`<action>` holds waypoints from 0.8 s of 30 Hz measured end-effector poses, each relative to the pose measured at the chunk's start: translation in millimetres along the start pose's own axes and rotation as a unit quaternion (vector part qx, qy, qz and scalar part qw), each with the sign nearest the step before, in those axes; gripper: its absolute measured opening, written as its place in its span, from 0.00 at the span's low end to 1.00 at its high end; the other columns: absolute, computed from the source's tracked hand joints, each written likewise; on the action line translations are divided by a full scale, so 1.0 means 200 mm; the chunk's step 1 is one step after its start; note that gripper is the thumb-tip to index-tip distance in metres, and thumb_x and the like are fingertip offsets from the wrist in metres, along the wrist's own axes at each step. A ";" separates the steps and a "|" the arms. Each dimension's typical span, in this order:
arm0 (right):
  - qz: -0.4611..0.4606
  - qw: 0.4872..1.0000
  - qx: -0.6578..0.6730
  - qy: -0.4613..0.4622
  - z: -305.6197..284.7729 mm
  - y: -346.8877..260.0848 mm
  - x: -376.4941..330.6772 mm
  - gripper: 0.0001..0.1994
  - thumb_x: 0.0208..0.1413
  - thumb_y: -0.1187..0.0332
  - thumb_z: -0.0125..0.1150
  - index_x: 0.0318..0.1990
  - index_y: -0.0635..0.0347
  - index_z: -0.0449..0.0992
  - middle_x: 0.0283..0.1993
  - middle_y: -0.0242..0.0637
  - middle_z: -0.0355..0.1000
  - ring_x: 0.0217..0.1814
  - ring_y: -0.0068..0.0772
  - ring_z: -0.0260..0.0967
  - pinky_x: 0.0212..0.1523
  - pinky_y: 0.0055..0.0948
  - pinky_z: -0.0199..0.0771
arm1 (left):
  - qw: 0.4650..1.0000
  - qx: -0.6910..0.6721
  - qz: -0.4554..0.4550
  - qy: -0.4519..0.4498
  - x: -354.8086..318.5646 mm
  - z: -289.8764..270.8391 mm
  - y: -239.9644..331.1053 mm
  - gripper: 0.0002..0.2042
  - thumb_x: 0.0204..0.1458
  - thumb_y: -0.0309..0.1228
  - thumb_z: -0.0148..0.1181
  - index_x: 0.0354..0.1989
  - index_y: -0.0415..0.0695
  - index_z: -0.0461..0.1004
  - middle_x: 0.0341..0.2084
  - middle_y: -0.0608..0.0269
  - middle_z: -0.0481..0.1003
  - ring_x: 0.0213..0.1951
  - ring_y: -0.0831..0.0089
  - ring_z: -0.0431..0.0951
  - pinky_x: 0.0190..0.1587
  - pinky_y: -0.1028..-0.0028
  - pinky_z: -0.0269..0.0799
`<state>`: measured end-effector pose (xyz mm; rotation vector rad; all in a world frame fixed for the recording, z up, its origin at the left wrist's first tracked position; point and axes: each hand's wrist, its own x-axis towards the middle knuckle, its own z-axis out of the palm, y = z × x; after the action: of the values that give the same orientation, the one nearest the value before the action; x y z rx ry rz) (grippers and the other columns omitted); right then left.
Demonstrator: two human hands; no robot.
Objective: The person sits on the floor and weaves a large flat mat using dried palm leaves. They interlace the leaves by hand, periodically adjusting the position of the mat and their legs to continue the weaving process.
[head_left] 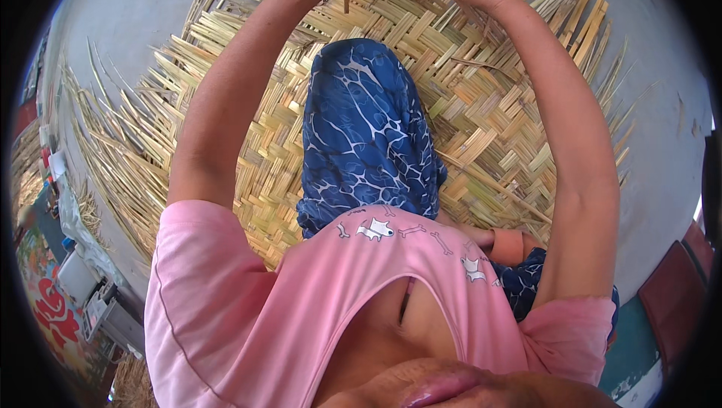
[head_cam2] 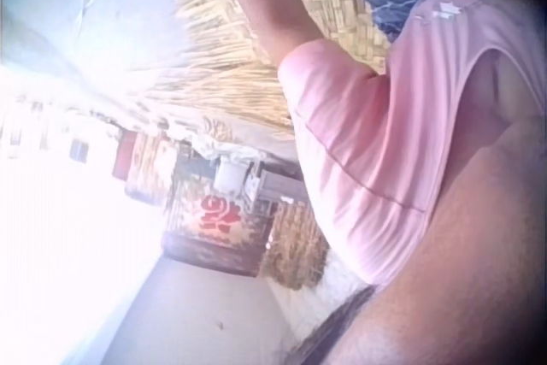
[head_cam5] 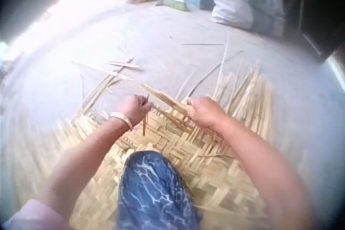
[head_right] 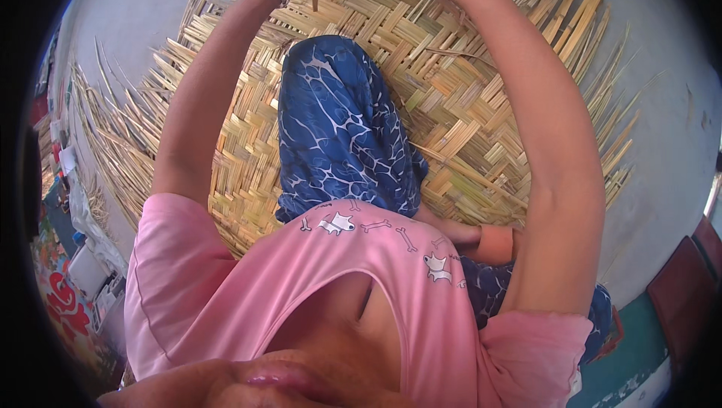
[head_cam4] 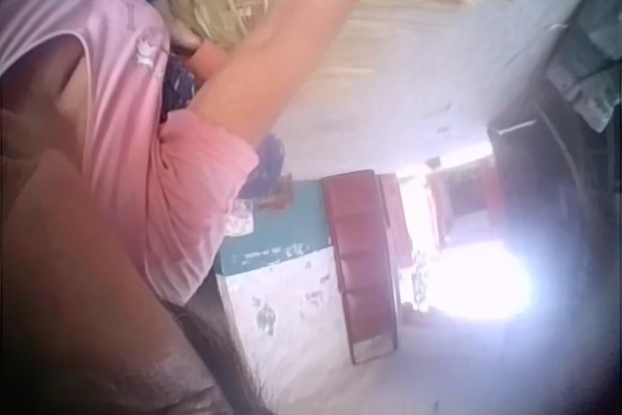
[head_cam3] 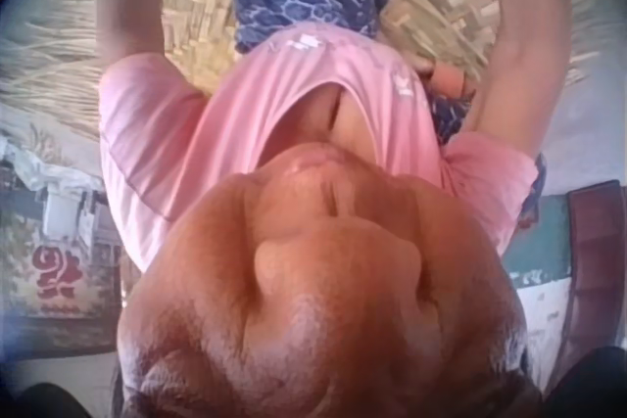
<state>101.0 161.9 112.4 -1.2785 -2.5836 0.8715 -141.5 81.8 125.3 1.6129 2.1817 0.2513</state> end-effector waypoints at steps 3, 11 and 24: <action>0.039 0.987 0.125 -0.091 -0.01 0.04 0.06 0.16 0.56 0.58 0.59 0.41 0.62 0.80 0.36 0.48 0.80 0.38 0.39 0.78 0.41 0.38 0.76 | 0.937 0.236 0.189 0.177 0.05 -0.01 -0.13 0.11 0.53 0.30 0.52 0.35 0.43 0.82 0.29 0.47 0.80 0.38 0.49 0.81 0.44 0.55 0.76; 0.040 0.996 0.029 -0.078 0.08 0.02 0.06 0.16 0.52 0.57 0.64 0.38 0.61 0.81 0.35 0.48 0.79 0.36 0.43 0.78 0.40 0.39 0.76 | 0.956 0.141 0.213 0.143 0.07 -0.16 0.01 0.13 0.56 0.41 0.58 0.42 0.46 0.79 0.47 0.55 0.77 0.53 0.56 0.73 0.55 0.57 0.68; 0.007 0.995 -0.092 -0.027 0.11 -0.07 0.00 0.22 0.54 0.51 0.63 0.44 0.62 0.76 0.39 0.48 0.78 0.41 0.48 0.76 0.43 0.42 0.74 | 0.947 0.171 0.226 -0.149 0.22 -0.31 0.01 0.20 0.52 0.51 0.60 0.41 0.47 0.81 0.34 0.48 0.81 0.39 0.48 0.80 0.45 0.57 0.74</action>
<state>83.8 145.1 103.0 -1.3361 -2.7568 0.6918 -176.3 129.3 171.5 2.1716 1.6719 -0.2464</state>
